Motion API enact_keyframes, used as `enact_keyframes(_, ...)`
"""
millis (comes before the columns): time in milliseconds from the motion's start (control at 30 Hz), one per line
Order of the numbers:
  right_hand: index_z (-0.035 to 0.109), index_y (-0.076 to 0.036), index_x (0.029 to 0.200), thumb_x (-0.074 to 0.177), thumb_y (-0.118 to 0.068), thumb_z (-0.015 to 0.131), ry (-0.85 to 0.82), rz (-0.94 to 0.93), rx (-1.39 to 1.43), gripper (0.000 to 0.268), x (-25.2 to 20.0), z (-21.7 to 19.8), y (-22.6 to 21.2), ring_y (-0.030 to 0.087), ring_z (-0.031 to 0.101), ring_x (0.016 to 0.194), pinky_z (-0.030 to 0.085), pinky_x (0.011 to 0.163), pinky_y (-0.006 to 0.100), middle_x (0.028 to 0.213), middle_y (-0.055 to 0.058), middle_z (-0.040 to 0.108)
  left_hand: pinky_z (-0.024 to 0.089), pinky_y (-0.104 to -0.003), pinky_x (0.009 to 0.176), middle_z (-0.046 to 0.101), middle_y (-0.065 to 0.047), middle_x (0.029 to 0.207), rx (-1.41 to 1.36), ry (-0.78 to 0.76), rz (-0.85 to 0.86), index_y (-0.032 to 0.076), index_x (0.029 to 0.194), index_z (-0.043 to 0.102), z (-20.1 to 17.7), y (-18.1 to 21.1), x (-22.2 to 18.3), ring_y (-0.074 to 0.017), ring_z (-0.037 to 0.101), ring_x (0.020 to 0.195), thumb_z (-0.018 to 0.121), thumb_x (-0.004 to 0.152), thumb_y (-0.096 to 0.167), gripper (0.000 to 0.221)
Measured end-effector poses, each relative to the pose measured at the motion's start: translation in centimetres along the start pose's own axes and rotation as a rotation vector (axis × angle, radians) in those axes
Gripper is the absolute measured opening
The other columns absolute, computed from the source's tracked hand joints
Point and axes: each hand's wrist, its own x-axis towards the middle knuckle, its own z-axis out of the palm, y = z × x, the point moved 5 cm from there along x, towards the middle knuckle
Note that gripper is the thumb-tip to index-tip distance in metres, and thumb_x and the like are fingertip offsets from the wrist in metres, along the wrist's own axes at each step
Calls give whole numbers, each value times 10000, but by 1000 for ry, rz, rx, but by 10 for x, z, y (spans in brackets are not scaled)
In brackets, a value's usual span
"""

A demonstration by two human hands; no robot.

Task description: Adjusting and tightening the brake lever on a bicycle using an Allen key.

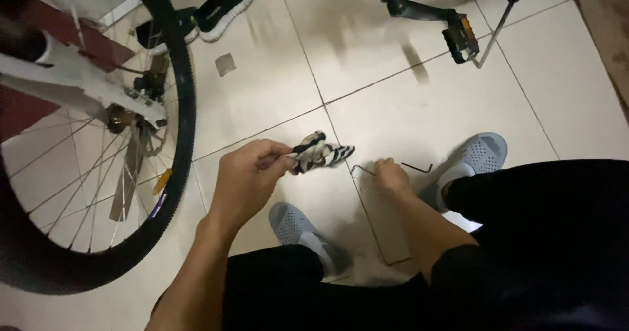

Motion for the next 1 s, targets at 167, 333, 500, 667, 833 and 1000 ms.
enact_keyframes(167,663,-19,1131,961,-107,569,-77,41,-79,213,10,2,0,340,745,989,601,800,475,1051,188,695,605,-445,770,771,-185,904,138,-186,-299,39,1062,769,2,7,8,-340,767,850,708,893,86,186)
enact_keyframes(333,723,-16,1067,1000,-132,502,-268,-10,-77,258,-8,-5,-4,302,763,973,593,820,453,986,165,757,609,-439,877,726,-192,1198,149,-220,-565,61,1231,713,1,-2,12,-329,739,1081,728,924,195,335)
enact_keyframes(500,737,-45,984,975,-243,510,-291,163,130,302,-26,-30,-13,292,766,862,594,745,433,879,162,763,618,-431,876,723,-186,1207,118,-196,-565,69,1249,707,-5,9,17,-321,738,1086,718,938,212,343)
enact_keyframes(667,753,55,969,900,-310,510,-176,198,510,444,14,-10,10,319,735,702,558,579,447,779,244,724,615,-499,874,706,-248,1211,22,-174,-475,17,1249,689,-7,13,21,-383,725,1100,689,954,238,368)
enact_keyframes(833,677,22,922,869,-172,562,56,-38,1147,232,-45,-153,-61,258,650,641,528,590,337,735,171,628,593,-491,918,680,-223,1292,-42,-84,-450,31,1310,658,-14,19,30,-366,701,1140,690,938,300,461)
enact_keyframes(1000,670,15,956,920,-155,579,112,-320,1242,196,-93,-241,-104,224,657,646,517,604,310,810,177,685,603,-466,859,625,-290,1334,-314,18,-361,-38,1397,555,-18,35,31,-355,750,1014,629,957,346,588)
